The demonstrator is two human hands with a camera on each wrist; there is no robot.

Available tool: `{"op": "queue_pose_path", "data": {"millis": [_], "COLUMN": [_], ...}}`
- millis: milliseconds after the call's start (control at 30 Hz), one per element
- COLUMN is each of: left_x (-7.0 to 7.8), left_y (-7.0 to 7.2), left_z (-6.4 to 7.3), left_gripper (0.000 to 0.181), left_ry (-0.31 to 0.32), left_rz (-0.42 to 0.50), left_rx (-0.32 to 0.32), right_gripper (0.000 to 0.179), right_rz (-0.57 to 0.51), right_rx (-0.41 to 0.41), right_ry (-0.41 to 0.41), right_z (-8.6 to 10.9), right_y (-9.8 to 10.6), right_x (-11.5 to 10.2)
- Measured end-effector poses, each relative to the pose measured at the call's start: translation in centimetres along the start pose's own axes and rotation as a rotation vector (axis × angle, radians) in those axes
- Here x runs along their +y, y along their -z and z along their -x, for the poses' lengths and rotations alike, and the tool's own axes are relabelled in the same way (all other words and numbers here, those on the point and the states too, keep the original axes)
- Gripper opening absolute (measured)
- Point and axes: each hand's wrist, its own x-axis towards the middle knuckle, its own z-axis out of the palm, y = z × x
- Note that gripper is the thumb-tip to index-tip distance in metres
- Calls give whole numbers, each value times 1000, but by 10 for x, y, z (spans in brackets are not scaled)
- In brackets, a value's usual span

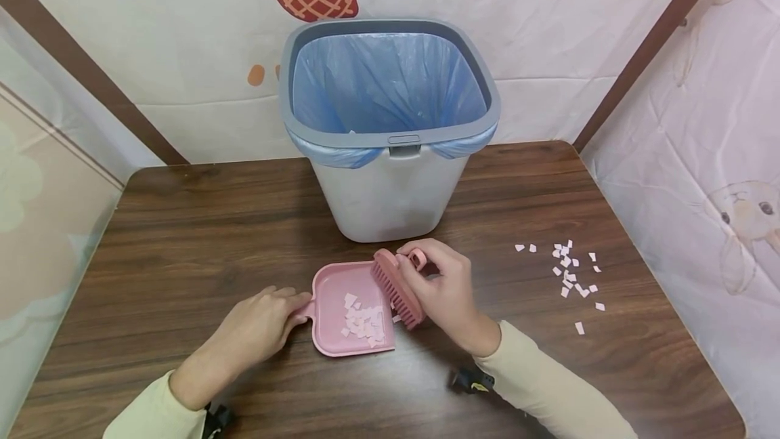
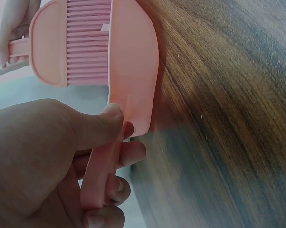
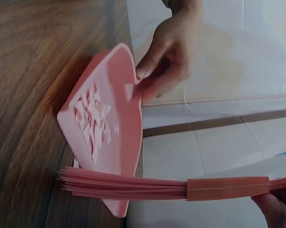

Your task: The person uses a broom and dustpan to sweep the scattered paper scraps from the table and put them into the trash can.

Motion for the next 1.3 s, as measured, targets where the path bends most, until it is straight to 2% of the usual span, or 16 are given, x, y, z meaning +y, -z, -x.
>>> {"op": "queue_pose_path", "data": {"millis": [67, 167, 300, 500, 700, 867, 1033, 1300], "left_x": [0, 0, 0, 0, 0, -1, -1, -1], "left_y": [0, 0, 0, 0, 0, 0, -1, -1], "left_z": [0, 0, -1, -1, 0, 0, 0, 0], "left_gripper": [26, 26, 27, 27, 27, 28, 28, 27], "left_ry": [1, -1, 2, 1, 0, -8, -15, -11], "left_rz": [0, 0, 0, -1, 1, -1, 0, 0], "left_rx": [0, 1, -5, -5, -4, 3, 11, 6], "right_gripper": [2, 8, 2, 14, 12, 10, 9, 11], "right_rz": [8, 27, 71, 117, 102, 75, 55, 63], "right_rx": [7, 15, 16, -23, -61, -36, -49, -29], "right_ry": [-12, -22, -14, 34, 34, 14, -2, 20], "right_z": [0, 0, 0, 1, 2, 2, 4, 3], "right_y": [3, 7, 11, 11, 8, 7, 7, 6], "right_x": [2, 4, 6, 5, 2, 1, 1, 4]}}
